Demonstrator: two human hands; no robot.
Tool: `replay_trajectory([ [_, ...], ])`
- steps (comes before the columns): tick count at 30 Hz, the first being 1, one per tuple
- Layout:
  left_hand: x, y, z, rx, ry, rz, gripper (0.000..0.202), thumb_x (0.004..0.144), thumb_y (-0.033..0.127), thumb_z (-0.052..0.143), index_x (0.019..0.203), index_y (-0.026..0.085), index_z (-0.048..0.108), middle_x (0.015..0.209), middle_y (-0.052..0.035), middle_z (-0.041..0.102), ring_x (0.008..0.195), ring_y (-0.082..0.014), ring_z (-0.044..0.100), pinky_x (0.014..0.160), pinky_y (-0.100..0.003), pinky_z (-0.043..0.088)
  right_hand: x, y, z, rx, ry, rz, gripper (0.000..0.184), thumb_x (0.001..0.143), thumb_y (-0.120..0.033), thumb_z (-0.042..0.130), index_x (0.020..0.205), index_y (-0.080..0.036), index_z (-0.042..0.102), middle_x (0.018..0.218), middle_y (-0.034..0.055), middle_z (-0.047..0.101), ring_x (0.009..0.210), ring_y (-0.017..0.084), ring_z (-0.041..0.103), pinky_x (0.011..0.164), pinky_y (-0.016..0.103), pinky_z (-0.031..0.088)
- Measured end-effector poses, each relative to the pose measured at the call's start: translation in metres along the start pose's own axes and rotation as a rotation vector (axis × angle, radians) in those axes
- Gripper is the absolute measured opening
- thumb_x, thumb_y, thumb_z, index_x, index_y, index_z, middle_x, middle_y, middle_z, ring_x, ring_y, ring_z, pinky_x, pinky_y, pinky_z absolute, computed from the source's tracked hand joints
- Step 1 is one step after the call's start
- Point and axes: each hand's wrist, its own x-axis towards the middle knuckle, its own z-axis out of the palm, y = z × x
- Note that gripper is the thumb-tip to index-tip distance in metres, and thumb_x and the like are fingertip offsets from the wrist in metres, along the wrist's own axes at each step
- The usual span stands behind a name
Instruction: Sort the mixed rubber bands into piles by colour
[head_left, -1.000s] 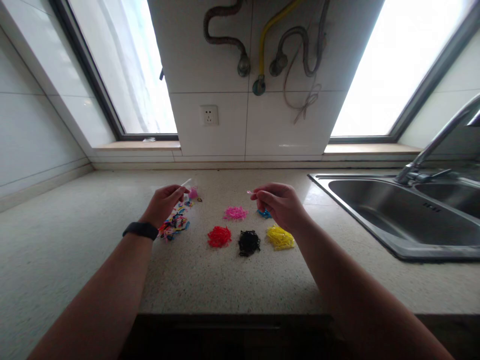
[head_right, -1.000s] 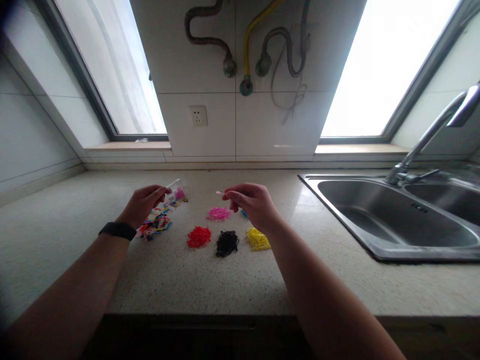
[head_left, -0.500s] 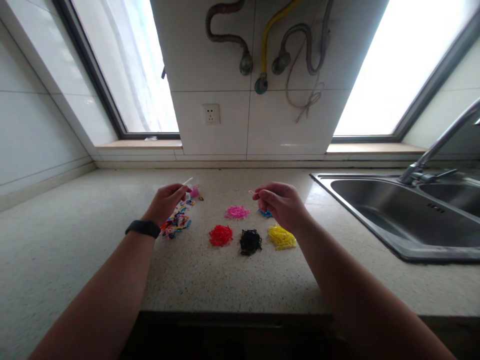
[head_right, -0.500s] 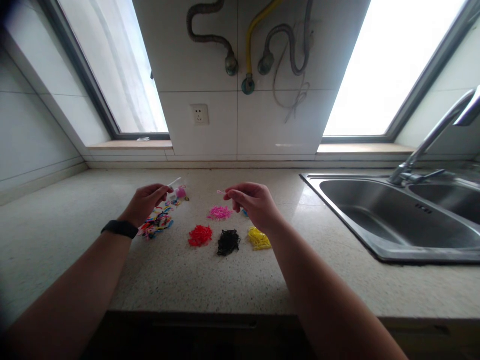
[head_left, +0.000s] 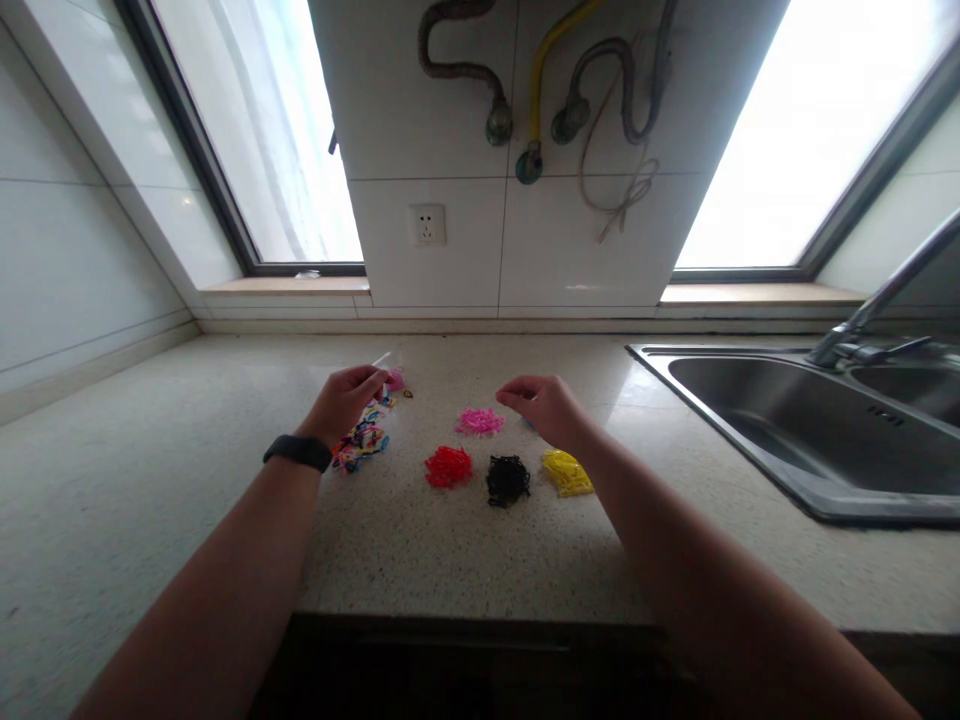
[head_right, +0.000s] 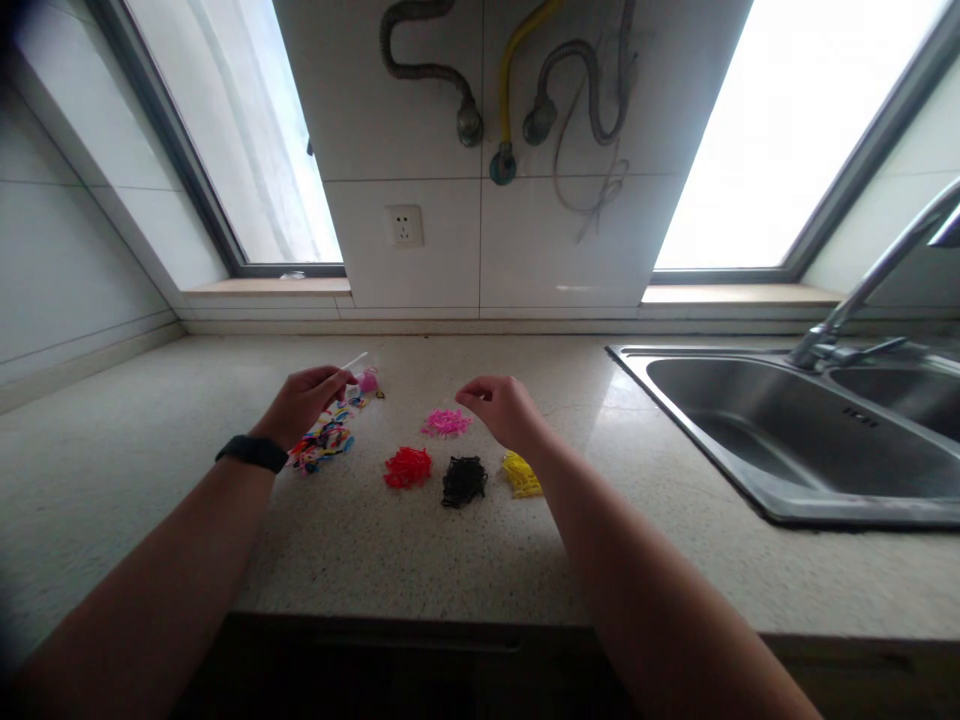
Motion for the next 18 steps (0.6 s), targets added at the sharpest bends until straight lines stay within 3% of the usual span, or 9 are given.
replay_trajectory([
  [7, 0.001, 0.000, 0.002, 0.004, -0.031, 0.021, 0.033, 0.088, 0.046, 0.061, 0.084, 0.015, 0.073, 0.063, 0.0011, 0.056, 0.055, -0.0101, 0.046, 0.051, -0.023, 0.033, 0.006, -0.008, 0.016, -0.394, -0.173, -0.055, 0.016, 0.087, -0.035, 0.067, 0.089, -0.025, 0.080, 0.084, 0.0034, 0.077, 0.076, 0.018, 0.067, 0.068, 0.028, 0.043],
  [11, 0.001, 0.001, 0.003, 0.013, -0.035, 0.022, 0.034, 0.087, 0.046, 0.062, 0.083, 0.015, 0.073, 0.063, 0.0007, 0.057, 0.056, -0.0104, 0.047, 0.053, -0.023, 0.035, 0.010, -0.012, 0.029, -0.496, -0.269, -0.089, 0.014, 0.087, -0.035, 0.068, 0.089, -0.027, 0.079, 0.091, 0.0032, 0.078, 0.087, 0.020, 0.069, 0.075, 0.028, 0.045],
  [18, 0.001, 0.001, 0.003, 0.009, -0.047, 0.025, 0.034, 0.087, 0.047, 0.062, 0.084, 0.015, 0.074, 0.065, -0.0003, 0.059, 0.058, -0.0116, 0.050, 0.055, -0.024, 0.037, 0.011, -0.009, 0.035, -0.592, -0.292, -0.132, 0.011, 0.085, -0.034, 0.071, 0.089, -0.026, 0.079, 0.093, 0.0070, 0.077, 0.092, 0.025, 0.068, 0.075, 0.031, 0.046],
])
